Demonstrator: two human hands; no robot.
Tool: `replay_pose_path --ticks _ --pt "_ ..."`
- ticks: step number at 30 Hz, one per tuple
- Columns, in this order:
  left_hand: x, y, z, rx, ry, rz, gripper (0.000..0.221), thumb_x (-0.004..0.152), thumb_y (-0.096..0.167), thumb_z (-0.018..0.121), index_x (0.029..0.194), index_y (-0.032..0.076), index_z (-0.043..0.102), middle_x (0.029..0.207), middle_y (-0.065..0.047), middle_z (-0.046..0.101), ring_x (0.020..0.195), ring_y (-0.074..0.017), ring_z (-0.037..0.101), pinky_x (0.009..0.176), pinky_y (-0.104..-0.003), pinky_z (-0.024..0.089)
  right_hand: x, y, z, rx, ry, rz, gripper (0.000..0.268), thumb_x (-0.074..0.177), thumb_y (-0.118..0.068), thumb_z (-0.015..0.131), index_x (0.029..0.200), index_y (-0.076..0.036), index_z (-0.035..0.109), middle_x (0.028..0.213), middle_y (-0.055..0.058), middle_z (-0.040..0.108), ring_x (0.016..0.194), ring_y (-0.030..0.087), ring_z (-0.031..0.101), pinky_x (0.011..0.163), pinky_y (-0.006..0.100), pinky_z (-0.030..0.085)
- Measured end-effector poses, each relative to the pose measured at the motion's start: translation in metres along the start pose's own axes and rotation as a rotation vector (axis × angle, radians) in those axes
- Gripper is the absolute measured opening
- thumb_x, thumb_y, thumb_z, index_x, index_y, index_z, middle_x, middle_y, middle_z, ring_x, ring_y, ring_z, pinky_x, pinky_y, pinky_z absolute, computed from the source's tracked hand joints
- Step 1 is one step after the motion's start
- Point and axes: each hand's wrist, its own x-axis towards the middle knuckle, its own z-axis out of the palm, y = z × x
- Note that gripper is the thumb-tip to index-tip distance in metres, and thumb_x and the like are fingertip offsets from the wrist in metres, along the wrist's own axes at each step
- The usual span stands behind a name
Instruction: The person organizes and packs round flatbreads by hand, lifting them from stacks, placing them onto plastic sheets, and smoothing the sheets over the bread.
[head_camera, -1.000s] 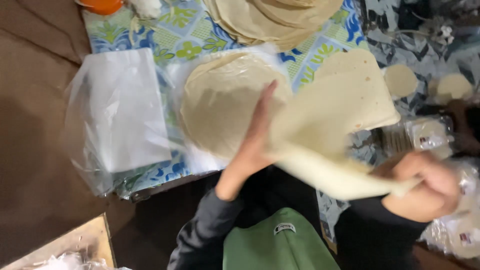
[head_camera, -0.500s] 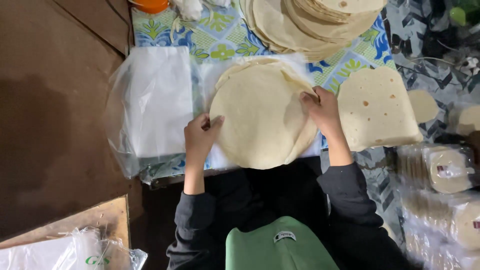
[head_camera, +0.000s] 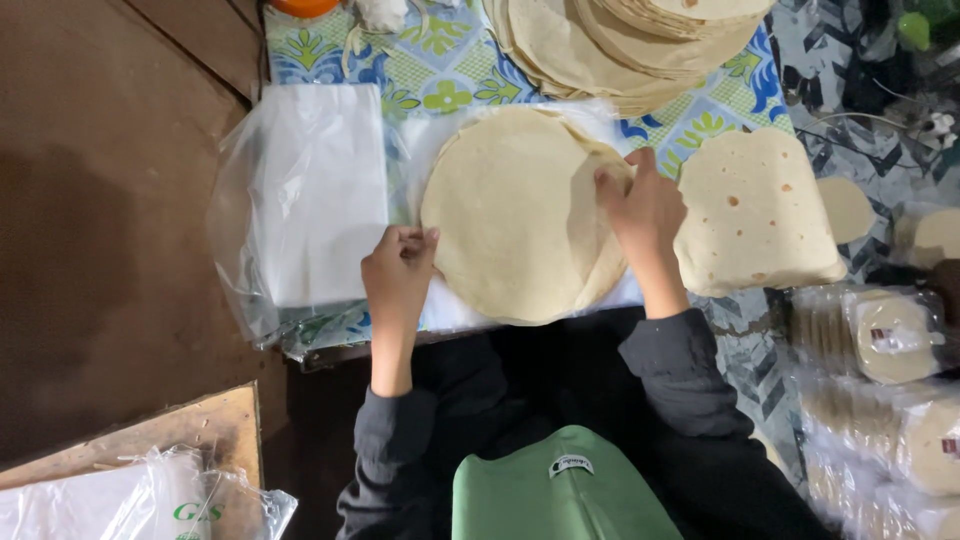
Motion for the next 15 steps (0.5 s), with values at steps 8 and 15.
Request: replay_pose_path --ticks 8,15 --pt "-0.01 -0.024 -0.04 0.762 0.288 0.4 0.06 0.088 0.04 0.07 0.131 -0.002 0.07 0.144 -0.022 0.059 0.135 -0.0427 0.049 0.107 -0.058 0.032 -0.031 -0.004 -0.007 0.111 0.073 -0.613 0.054 0.099 -0.027 0.066 0.148 -0.01 0.051 0.152 0.022 0.046 0.14 0.038 0.045 0.117 0.051 0.04" --pt "-0.015 -0.039 -0.032 0.48 0.28 0.201 0.026 0.104 0.019 0.059 0.125 0.009 0.071 0.14 -0.008 0.067 0.143 -0.0334 0.052 0.122 -0.054 0.031 -0.042 -0.008 0.006 -0.061 -0.099 -0.619 0.05 0.097 -0.031 0.062 0.144 -0.015 0.056 0.152 0.015 0.051 0.148 0.039 0.035 0.117 0.052 0.023"
